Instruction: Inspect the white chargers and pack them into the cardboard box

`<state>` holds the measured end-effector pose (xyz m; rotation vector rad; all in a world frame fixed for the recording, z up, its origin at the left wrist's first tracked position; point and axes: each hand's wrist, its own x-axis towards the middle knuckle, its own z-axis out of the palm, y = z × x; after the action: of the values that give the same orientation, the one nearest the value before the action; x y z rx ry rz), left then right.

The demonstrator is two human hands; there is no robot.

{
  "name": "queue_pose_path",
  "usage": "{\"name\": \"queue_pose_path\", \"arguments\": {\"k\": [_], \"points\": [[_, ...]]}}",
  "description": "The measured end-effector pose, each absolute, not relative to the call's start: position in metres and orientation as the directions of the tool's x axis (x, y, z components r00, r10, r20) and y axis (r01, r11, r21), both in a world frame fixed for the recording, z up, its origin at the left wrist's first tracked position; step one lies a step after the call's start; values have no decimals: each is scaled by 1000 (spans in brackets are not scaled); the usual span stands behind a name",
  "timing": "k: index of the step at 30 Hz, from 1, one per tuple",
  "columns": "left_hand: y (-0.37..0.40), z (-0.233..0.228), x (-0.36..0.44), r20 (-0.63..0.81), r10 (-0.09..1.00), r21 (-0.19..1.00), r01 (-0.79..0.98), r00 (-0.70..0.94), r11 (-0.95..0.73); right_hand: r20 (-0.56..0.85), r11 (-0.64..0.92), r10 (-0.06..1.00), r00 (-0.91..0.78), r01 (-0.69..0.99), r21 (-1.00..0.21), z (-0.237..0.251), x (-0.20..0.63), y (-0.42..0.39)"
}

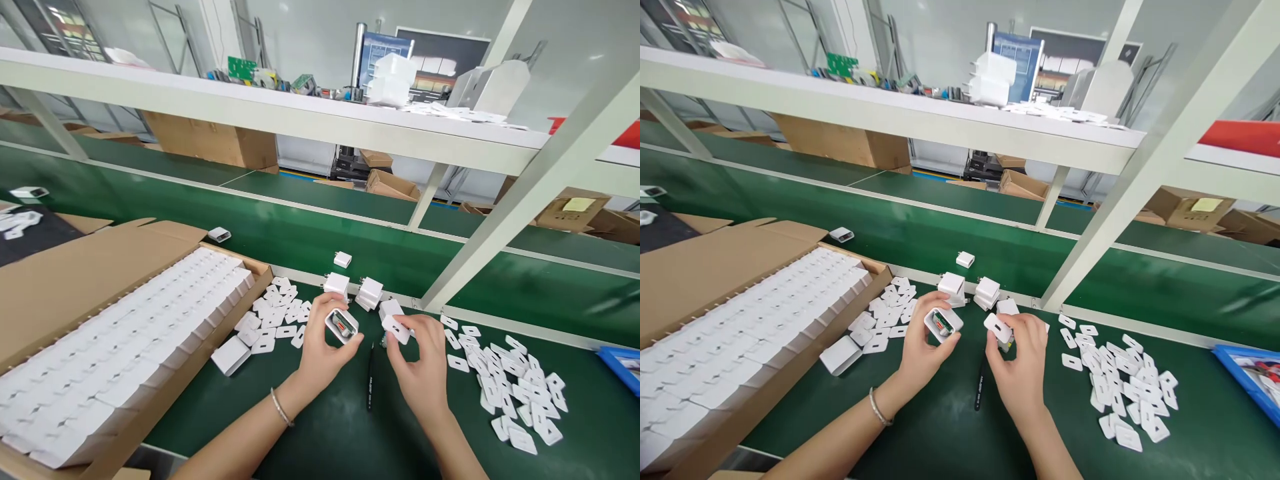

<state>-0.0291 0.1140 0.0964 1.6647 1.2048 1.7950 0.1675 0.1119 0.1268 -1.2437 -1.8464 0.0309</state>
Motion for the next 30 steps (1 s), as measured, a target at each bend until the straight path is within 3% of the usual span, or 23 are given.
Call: {"name": "queue_pose_path", "arguments": {"k": [4,9,12,16,21,24,27,30], "points": [[117,82,-34,456,874,889,117,-169,-442,512,424,831,-217,843,-330,89,193,107],[113,73,-29,360,927,933,30,-104,-359,510,383,793,-333,924,8,51,224,95],[111,75,-26,343,938,939,23,-50,-342,447,508,731,-516,848,148,54,217,93],[111,79,-28,329,944,937,119,9,-327,286,756,523,-803,592,278,66,194,100],[114,78,-33,409,910,900,193,-68,-390,203,867,385,-900,428,254,78,192,109],[115,71,-31,468,858,883,136,-213,-449,315,888,370,-874,432,157,92,202,116],[117,60,-24,462,834,883,67,-301,-464,504,804,549,-667,585,-103,113,210,145],[121,48,-13,385,902,922,46,-196,-384,414,477,843,-344,833,-279,131,206,208]]}}
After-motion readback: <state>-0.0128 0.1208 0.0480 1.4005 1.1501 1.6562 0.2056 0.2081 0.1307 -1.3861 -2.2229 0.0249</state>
